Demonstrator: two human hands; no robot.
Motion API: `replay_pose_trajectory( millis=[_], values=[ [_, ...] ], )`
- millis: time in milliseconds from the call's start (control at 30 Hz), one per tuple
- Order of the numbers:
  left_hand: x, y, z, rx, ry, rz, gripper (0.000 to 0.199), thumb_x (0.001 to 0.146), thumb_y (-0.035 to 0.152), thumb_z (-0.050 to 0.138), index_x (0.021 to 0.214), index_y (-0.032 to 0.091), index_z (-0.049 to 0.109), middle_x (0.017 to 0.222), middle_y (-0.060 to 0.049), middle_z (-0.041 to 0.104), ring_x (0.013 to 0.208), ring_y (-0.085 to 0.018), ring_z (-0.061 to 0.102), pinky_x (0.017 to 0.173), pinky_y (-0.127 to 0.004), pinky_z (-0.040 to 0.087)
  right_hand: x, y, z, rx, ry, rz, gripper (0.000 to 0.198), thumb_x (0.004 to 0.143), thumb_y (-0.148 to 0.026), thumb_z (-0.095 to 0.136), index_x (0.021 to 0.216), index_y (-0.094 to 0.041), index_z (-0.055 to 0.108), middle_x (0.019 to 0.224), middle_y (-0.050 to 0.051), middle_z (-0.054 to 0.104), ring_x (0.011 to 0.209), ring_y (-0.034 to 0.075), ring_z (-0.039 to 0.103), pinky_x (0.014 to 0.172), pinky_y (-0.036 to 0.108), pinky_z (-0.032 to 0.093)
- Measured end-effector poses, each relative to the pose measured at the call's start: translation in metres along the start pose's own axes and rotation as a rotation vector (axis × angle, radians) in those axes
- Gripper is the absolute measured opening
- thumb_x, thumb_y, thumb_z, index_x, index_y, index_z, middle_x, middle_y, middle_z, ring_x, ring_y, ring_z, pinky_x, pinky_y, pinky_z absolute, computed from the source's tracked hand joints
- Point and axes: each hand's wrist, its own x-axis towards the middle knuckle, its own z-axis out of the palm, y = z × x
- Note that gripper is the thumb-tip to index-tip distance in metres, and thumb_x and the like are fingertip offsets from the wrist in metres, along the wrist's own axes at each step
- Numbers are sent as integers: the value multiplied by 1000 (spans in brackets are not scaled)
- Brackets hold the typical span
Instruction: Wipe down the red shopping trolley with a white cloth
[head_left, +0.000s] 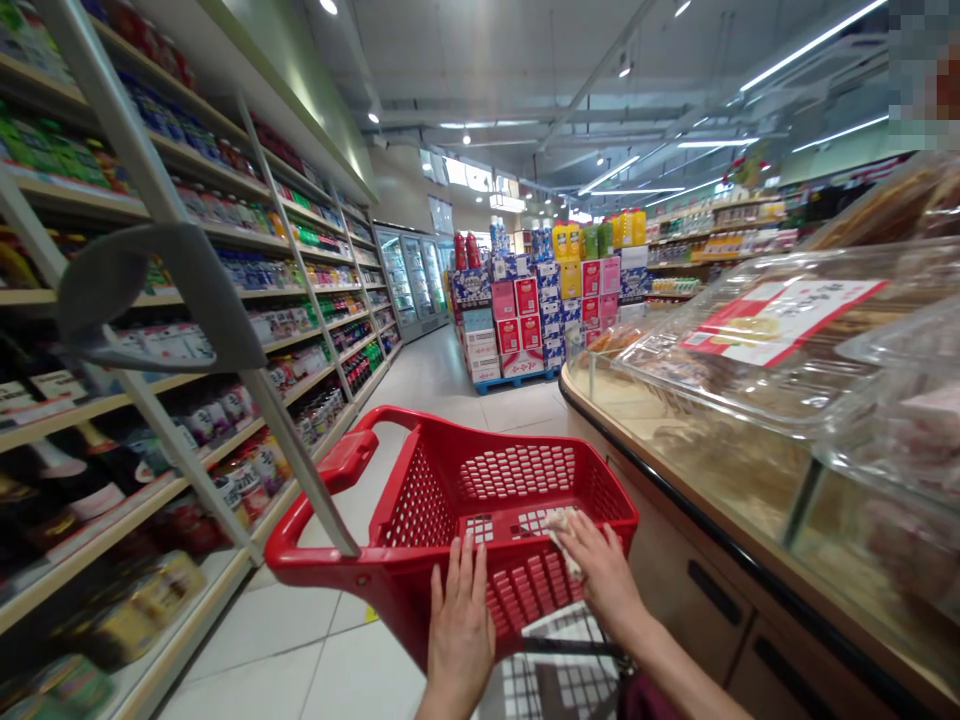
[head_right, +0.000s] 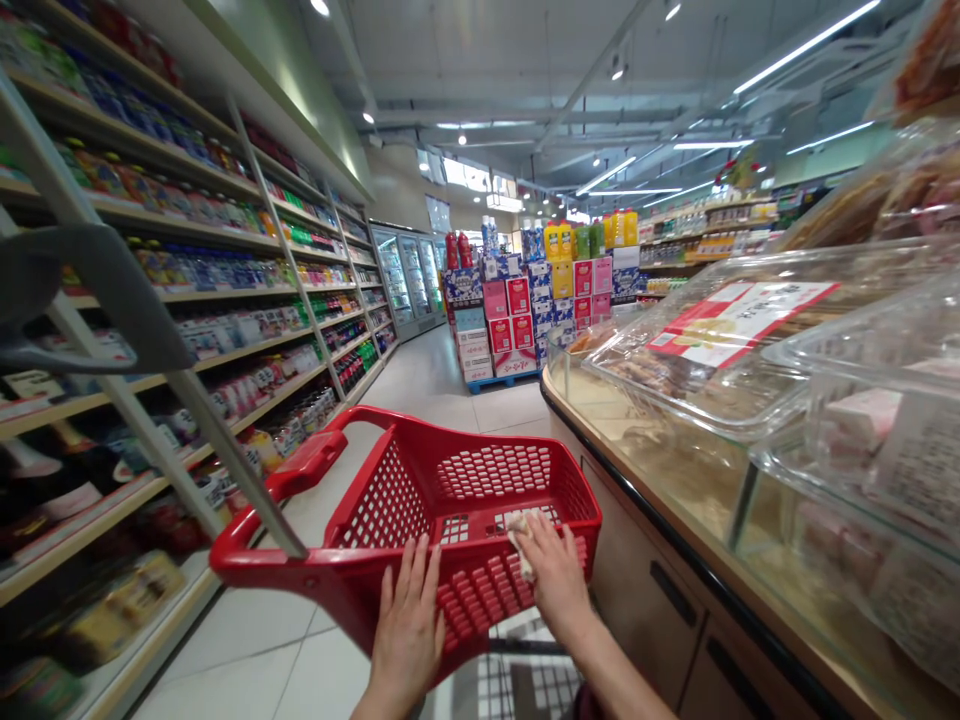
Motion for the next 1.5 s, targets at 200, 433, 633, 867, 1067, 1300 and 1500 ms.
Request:
replay_pose_trajectory(
  millis=[200, 433, 633, 867, 1067, 1300, 1500],
  values=[
    [-1, 0, 0, 24, 22, 17, 63, 70, 29, 48, 129, 15, 32, 137, -10, 33, 129, -23, 15, 102, -41, 19, 6, -12, -1, -4, 18, 176, 63, 63, 4, 33, 117, -21, 51, 130, 7, 43, 123, 22, 31, 98, 47, 22],
    [0, -2, -2, 45, 39, 54, 63, 70, 28, 47, 130, 16, 30, 137, -8, 33, 130, -21, 13, 103, -40, 16, 15, -20, -2, 33, -54, 73, 65, 63, 4, 34, 120, -24, 48, 133, 5, 39, 124, 22, 30, 99, 49, 18],
    [3, 1, -2, 53, 46, 58, 65, 69, 27, 47, 130, 14, 30, 137, -9, 32, 130, -23, 13, 103, -41, 18, 14, -45, 5, 100, -33, -45, 67, 61, 5, 35, 120, -25, 48, 133, 3, 39, 126, 20, 26, 101, 44, 18],
    [3, -1, -2, 79, 57, 85, 61, 70, 26, 46, 129, 15, 33, 136, -7, 35, 130, -22, 14, 103, -41, 18, 19, -31, -5, 33, -26, 177, 62, 66, 5, 30, 118, -22, 50, 129, 6, 44, 122, 22, 34, 98, 50, 19],
    [4, -1, -5, 81, 66, 66, 61, 69, 27, 47, 127, 14, 36, 134, -8, 38, 129, -22, 15, 102, -41, 21, 18, -59, 3, 155, -46, -133, 64, 64, 2, 37, 120, -27, 48, 132, 1, 41, 125, 19, 28, 101, 44, 18],
    [4, 1, -8, 85, 100, 73, 56, 69, 24, 45, 124, 14, 41, 133, -7, 40, 129, -21, 17, 104, -39, 14, 17, -45, -2, 71, 8, 131, 63, 65, 5, 31, 118, -22, 51, 128, 6, 45, 120, 24, 36, 96, 51, 24],
    [3, -5, -10, 57, 92, 82, 55, 70, 25, 44, 124, 14, 41, 133, -6, 40, 130, -20, 13, 106, -40, 3, 13, -61, 6, 151, 24, -121, 63, 65, 3, 36, 118, -28, 50, 129, 3, 45, 122, 21, 34, 98, 47, 24]
  ],
)
